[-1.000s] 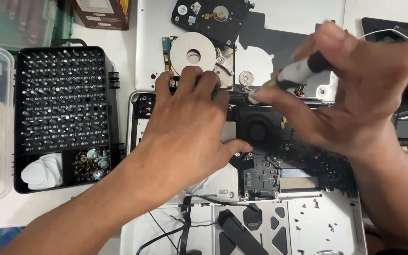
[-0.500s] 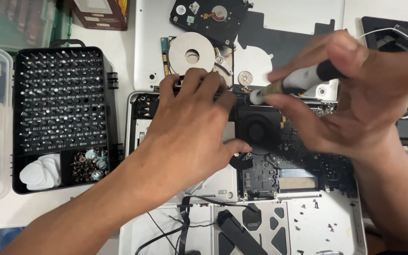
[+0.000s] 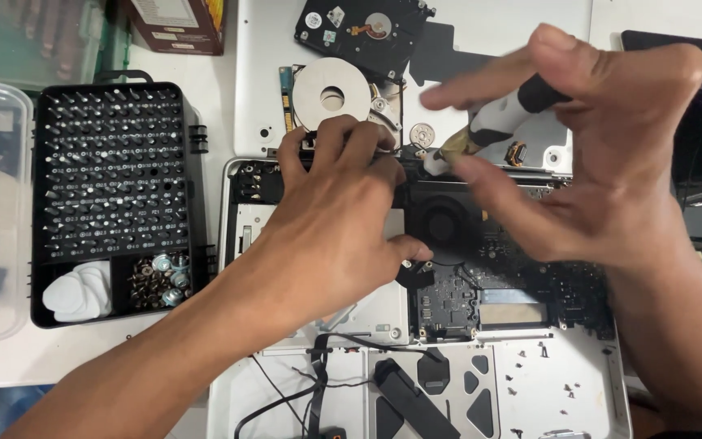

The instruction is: Reinstalling a cooling fan into a laptop chassis and securing it with screws using a precision screwdriver.

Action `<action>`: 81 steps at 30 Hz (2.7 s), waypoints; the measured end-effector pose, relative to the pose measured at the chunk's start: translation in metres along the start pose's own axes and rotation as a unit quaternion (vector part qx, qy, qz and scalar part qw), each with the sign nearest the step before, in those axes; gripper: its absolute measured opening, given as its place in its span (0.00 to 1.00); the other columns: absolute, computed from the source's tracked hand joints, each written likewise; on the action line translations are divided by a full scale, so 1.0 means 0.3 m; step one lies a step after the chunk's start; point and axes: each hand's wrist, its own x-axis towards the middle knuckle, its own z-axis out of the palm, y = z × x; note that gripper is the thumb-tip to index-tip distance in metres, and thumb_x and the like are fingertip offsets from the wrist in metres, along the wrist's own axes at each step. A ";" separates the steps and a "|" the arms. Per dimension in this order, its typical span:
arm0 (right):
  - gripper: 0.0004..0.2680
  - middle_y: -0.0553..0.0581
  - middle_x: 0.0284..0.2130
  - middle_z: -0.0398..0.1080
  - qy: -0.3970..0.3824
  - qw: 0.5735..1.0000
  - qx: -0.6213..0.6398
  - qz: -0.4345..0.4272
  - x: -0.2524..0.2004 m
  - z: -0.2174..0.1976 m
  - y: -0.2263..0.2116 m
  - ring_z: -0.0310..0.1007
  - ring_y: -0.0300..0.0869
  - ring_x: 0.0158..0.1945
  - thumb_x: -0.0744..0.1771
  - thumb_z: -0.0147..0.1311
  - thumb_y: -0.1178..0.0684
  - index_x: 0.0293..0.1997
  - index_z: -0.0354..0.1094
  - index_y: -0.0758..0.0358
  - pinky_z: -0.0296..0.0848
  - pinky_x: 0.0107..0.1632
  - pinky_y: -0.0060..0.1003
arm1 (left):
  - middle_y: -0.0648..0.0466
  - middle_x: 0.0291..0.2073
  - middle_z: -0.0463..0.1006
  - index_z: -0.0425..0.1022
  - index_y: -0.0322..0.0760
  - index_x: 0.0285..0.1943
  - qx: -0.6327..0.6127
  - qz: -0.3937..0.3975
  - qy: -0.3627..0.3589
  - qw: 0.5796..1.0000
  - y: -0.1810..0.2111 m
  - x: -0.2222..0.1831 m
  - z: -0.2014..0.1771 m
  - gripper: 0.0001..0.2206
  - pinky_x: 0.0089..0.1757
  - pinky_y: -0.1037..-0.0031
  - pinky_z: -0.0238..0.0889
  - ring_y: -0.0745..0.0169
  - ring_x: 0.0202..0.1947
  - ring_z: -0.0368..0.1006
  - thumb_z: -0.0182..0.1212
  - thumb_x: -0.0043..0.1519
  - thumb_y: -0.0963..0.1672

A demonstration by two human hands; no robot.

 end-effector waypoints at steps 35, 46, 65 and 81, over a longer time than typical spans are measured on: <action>0.18 0.59 0.25 0.65 0.038 0.991 -0.055 0.118 0.025 0.025 -0.043 0.70 0.48 0.35 0.69 0.71 0.53 0.55 0.60 0.72 0.56 0.33 0.37 | 0.47 0.55 0.70 0.79 0.35 0.48 0.006 0.006 0.012 1.000 -0.001 -0.002 0.009 0.29 0.60 0.34 0.38 0.44 0.63 0.56 0.77 0.49 0.57; 0.27 0.61 0.35 0.62 0.018 0.998 -0.020 0.061 -0.005 0.011 -0.007 0.91 0.51 0.49 0.76 0.70 0.68 0.76 0.46 0.59 0.45 0.24 0.35 | 0.47 0.55 0.69 0.79 0.35 0.48 -0.006 0.005 0.010 1.000 -0.002 0.002 0.011 0.28 0.60 0.35 0.37 0.44 0.64 0.55 0.77 0.48 0.57; 0.24 0.74 0.39 0.71 0.064 0.986 -0.008 0.152 0.035 0.046 -0.062 0.60 0.42 0.24 0.66 0.72 0.64 0.62 0.56 0.88 0.71 0.28 0.35 | 0.48 0.57 0.69 0.79 0.36 0.50 -0.037 -0.012 -0.017 0.999 0.013 0.005 -0.009 0.28 0.61 0.39 0.35 0.44 0.65 0.53 0.78 0.48 0.56; 0.25 0.68 0.60 0.73 0.066 0.994 0.039 0.075 -0.128 0.052 0.010 0.91 0.52 0.61 0.79 0.69 0.63 0.75 0.44 0.63 0.98 0.67 0.43 | 0.46 0.58 0.66 0.73 0.38 0.59 -0.001 0.017 -0.002 1.000 0.018 0.016 0.002 0.34 0.59 0.45 0.38 0.40 0.65 0.52 0.76 0.48 0.57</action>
